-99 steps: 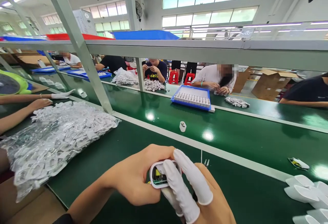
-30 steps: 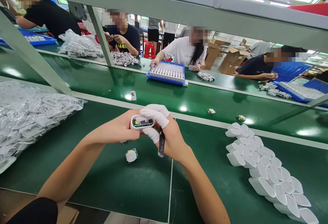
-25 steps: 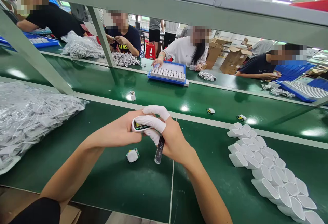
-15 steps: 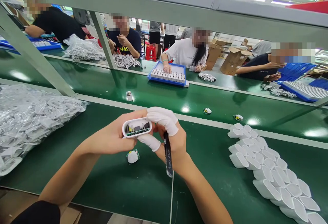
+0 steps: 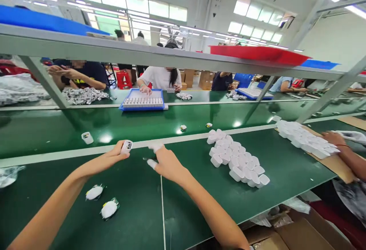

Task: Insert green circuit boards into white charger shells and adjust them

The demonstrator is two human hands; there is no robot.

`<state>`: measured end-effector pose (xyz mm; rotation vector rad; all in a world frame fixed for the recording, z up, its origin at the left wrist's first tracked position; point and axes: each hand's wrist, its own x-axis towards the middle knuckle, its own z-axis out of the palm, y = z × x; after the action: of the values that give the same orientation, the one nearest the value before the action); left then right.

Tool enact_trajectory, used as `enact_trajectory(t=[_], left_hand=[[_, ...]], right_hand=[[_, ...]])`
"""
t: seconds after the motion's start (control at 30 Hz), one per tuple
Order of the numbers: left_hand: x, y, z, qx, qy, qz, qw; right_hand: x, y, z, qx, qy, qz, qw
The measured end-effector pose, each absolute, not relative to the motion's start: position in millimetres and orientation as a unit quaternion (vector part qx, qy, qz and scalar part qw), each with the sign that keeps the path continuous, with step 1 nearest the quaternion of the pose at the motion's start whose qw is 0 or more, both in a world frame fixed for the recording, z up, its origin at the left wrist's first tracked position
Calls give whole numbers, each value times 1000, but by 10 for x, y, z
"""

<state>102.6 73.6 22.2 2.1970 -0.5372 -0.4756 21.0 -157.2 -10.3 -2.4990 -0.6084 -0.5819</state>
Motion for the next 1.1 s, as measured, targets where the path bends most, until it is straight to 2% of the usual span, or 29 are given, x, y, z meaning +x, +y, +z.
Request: enact_trajectory(t=[0.17,0.27,0.47,0.63,0.8,1.1], left_hand=[[1596,262,-162,909,-153,-106,372],[1834,48,-266,930,-130,-71,337],[2047,-105,-349,963,-87,-29,254],[2156,-46,-355,985,-25,8,169],[2167,243,-310,989,36,38,141],[2003,705,-52,975,73,6,209]], right_hand=[[-379,-1981,-635,-932,-247,-219,152],[-589,-2236,-710,-931,-244,-238,128],[-939,-3139,-509,-961,-23,-270,53],[-1036,-3524,-508,-966,140,-217,-9],[-885,-3470,-581,-975,167,-148,-14],[-614,-3421,-480,-987,95,-130,21]])
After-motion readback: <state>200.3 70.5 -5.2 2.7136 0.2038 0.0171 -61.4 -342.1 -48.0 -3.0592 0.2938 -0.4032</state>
